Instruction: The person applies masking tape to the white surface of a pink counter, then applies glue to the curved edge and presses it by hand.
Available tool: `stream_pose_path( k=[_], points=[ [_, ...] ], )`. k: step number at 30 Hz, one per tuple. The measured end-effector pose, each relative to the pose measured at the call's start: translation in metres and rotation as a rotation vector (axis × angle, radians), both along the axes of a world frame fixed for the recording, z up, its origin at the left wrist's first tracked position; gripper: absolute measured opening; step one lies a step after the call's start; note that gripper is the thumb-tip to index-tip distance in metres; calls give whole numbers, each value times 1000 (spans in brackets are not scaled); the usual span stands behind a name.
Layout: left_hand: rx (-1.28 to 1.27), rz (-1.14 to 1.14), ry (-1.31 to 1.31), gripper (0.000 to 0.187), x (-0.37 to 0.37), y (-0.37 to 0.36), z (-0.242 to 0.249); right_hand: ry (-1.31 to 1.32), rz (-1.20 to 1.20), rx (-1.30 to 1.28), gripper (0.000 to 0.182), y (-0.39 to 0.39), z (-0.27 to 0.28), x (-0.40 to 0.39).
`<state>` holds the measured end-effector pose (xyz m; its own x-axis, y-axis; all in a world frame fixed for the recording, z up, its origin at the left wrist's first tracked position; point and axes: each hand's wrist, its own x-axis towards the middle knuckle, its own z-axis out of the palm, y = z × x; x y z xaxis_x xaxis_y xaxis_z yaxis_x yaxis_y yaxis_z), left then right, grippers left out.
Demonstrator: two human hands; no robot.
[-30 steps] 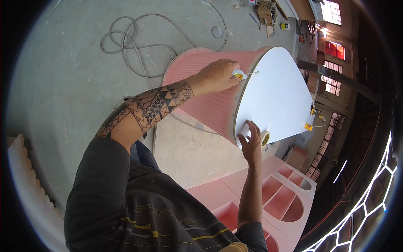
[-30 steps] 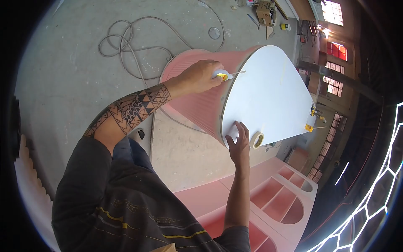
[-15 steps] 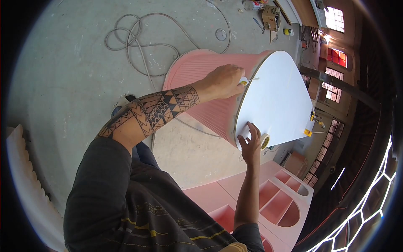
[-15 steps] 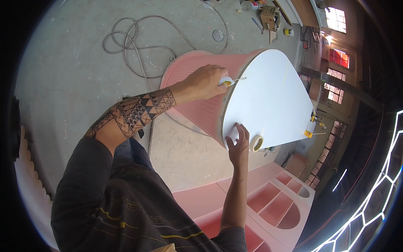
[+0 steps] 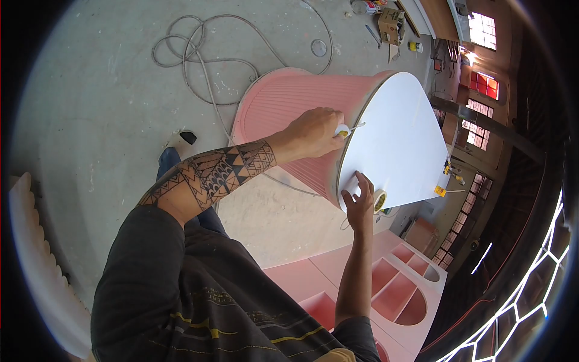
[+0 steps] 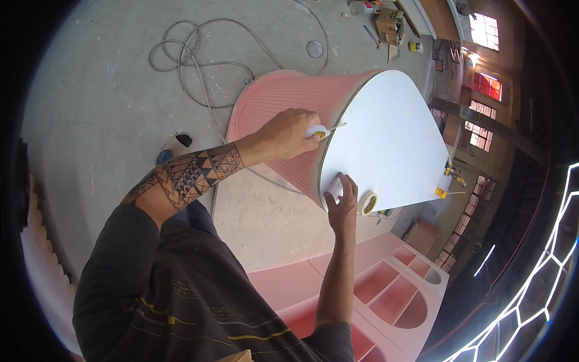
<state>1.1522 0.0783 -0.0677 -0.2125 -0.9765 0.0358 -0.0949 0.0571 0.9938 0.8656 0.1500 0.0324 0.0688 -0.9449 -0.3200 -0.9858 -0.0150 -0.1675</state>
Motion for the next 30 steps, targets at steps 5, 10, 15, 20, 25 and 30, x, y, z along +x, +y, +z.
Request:
stream_pose_path(
  k=[5,10,15,20,25,30],
  points=[
    [5,-3,-9,28,-5,10,-1,6,2,-1,67,-1,-2,-4],
    [30,-20,7,28,-7,20,1,0,2,-2,67,-4,-1,-3],
    [9,3,29,29,-15,37,-2,2,7,-7,67,-1,-1,-5],
    [-2,49,61,30,-21,54,-2,22,27,-7,67,-3,-1,-7],
    [22,75,60,28,-32,68,-2,31,29,1,66,-5,2,-5],
    [35,116,73,27,-42,83,-4,22,50,6,65,-6,3,-9]
  ],
)
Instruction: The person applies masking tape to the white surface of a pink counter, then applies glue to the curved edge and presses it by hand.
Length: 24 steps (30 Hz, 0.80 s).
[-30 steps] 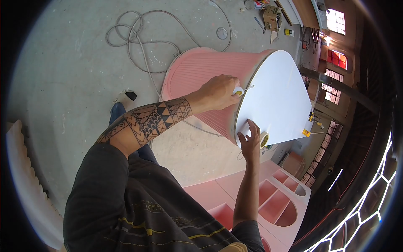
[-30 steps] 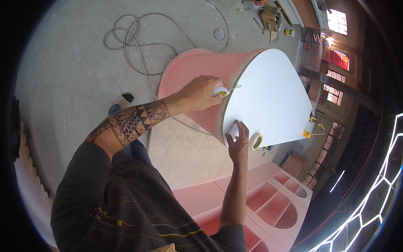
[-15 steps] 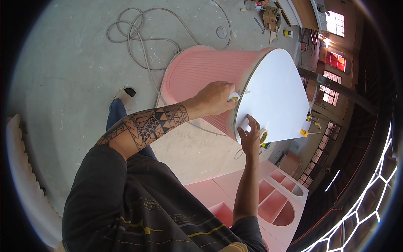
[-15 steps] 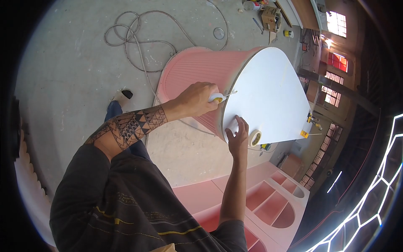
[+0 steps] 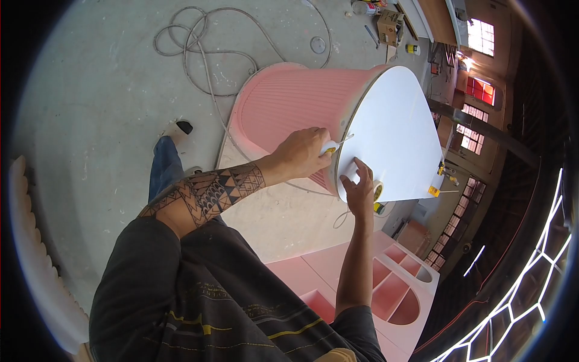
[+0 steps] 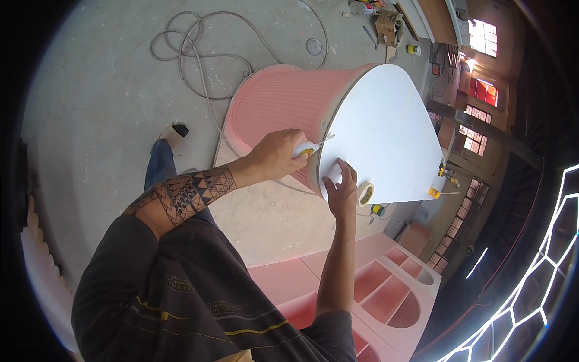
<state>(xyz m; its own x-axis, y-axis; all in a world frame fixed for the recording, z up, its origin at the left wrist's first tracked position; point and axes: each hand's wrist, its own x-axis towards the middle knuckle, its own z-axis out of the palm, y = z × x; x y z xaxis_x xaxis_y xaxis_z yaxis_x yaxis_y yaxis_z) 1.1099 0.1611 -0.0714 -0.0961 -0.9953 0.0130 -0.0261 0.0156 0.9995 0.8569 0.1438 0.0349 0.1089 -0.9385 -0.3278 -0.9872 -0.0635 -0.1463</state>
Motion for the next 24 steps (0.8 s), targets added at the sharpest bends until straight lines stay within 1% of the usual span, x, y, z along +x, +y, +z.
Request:
stream_pose_path(
  k=[5,8,11,15,17,19,21,23,24],
  points=[
    [33,-16,-20,29,-9,16,4,6,17,7,65,-3,1,-1],
    [1,35,-30,31,-20,26,1,14,34,5,64,-4,0,-3],
    [1,41,-53,31,-27,32,0,43,68,-11,65,-6,1,-1],
    [-30,96,-42,32,-40,44,-1,81,105,11,73,-12,5,2],
    [-31,66,-54,31,-42,48,-3,96,124,17,76,-21,9,8],
    [-56,67,-67,33,-46,54,-3,21,146,63,82,-36,13,14],
    [-80,69,-81,34,-48,59,-4,60,200,61,86,-59,14,20],
    [-32,62,-46,32,-49,62,-5,99,379,15,89,-81,15,28],
    [-37,69,-45,32,-48,64,-5,108,349,46,91,-92,15,35]
  ],
)
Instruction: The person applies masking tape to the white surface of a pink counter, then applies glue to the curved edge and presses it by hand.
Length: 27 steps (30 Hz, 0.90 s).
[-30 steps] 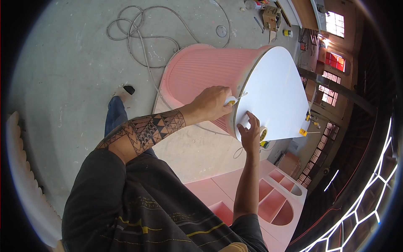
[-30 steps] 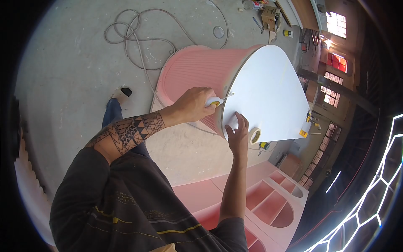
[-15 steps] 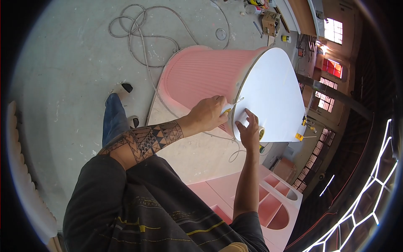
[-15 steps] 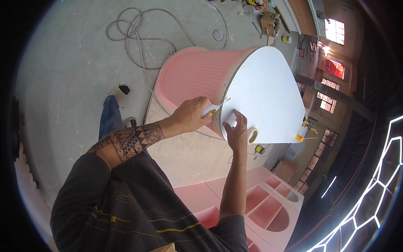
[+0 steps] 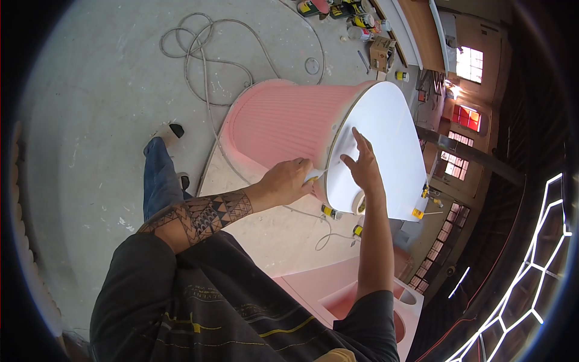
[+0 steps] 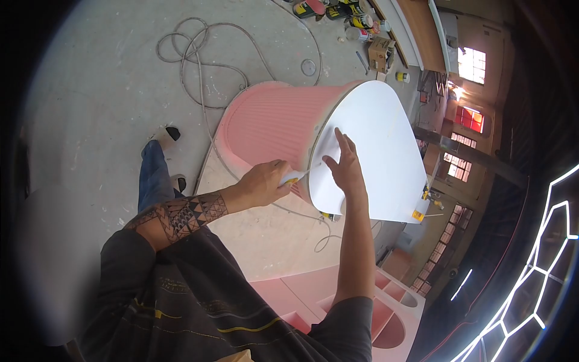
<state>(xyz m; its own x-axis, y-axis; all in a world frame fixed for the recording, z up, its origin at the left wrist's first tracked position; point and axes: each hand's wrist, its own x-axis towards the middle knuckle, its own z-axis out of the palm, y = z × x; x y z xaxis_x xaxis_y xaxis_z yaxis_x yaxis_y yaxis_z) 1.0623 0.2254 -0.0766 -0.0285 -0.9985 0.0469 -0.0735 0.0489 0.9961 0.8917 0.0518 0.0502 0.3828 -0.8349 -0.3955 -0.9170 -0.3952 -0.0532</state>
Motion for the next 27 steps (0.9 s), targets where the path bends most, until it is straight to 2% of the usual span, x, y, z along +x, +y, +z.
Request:
stream_pose_path(
  k=[2,3,8,14,16,21,27],
  points=[
    [-23,-118,-13,35,4,6,-2,-13,-15,55,92,-16,0,9],
    [-24,-115,-11,35,5,9,-7,-29,-38,112,94,-20,0,15],
    [-88,-232,209,32,20,20,-35,99,-18,64,100,-8,1,28],
    [-32,-294,217,34,69,20,-63,194,-168,188,101,-11,3,41],
    [42,-314,289,35,91,11,-66,278,75,118,102,-14,-1,38],
    [163,-246,418,32,120,-22,-76,397,157,121,95,-20,4,62],
    [187,-143,351,36,137,-74,-69,357,201,146,94,-21,4,57]
  ],
)
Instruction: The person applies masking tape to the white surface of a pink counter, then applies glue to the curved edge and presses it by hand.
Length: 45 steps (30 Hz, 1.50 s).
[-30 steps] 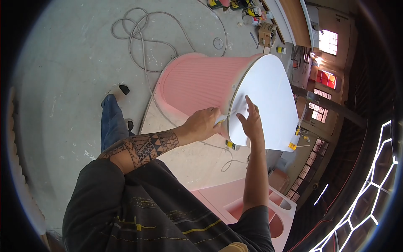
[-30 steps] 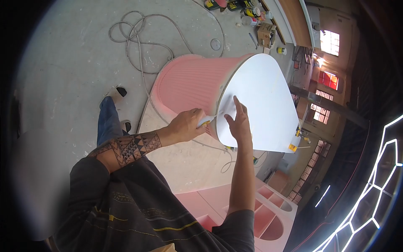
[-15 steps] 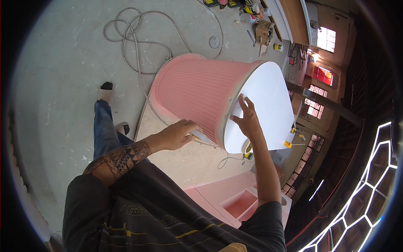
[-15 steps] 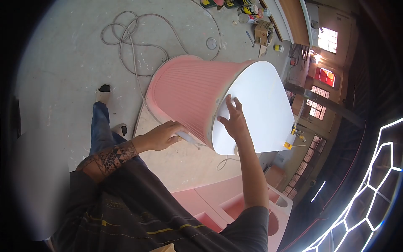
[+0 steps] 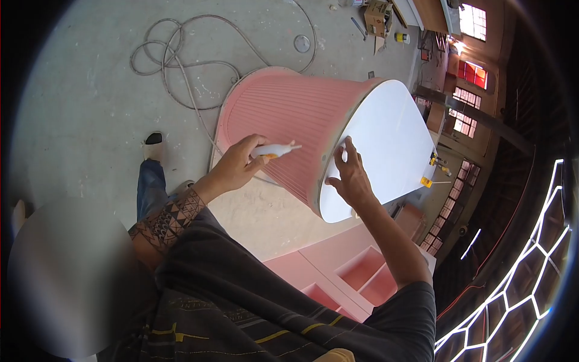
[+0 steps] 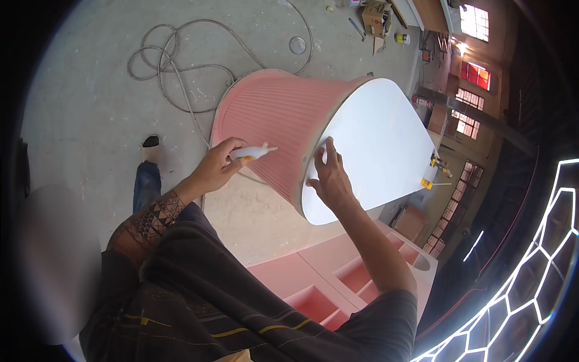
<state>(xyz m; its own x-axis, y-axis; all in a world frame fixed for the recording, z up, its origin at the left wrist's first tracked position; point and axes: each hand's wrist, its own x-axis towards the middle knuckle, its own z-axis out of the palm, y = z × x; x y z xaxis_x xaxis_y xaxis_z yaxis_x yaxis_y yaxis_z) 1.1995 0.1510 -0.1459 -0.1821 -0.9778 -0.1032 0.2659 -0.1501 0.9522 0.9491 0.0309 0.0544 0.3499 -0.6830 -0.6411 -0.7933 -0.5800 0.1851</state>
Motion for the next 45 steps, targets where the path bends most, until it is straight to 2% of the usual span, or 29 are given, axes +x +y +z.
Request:
stream_pose_path(
  k=[4,11,23,31,35,38,40,45],
  points=[
    [40,78,-39,35,-2,-38,15,-45,-92,16,94,0,0,2],
    [-62,-5,-105,33,-26,-84,40,-84,-93,21,90,0,0,-3],
    [-111,-38,-345,32,-43,-102,72,-169,-83,27,94,0,-4,-11],
    [-200,-32,-423,31,-38,-97,87,-93,-100,69,91,-4,-2,-6],
    [-183,-34,-401,28,-36,-93,88,-98,-92,64,90,-3,-1,-6],
    [-151,3,-373,29,-41,-85,72,-89,-93,64,90,-2,-1,-6],
    [-59,-10,-226,29,-39,-80,63,-143,-83,22,93,0,-1,-7],
    [118,-29,-106,28,-27,-60,43,-131,-88,19,91,0,-2,-5]
  ],
)
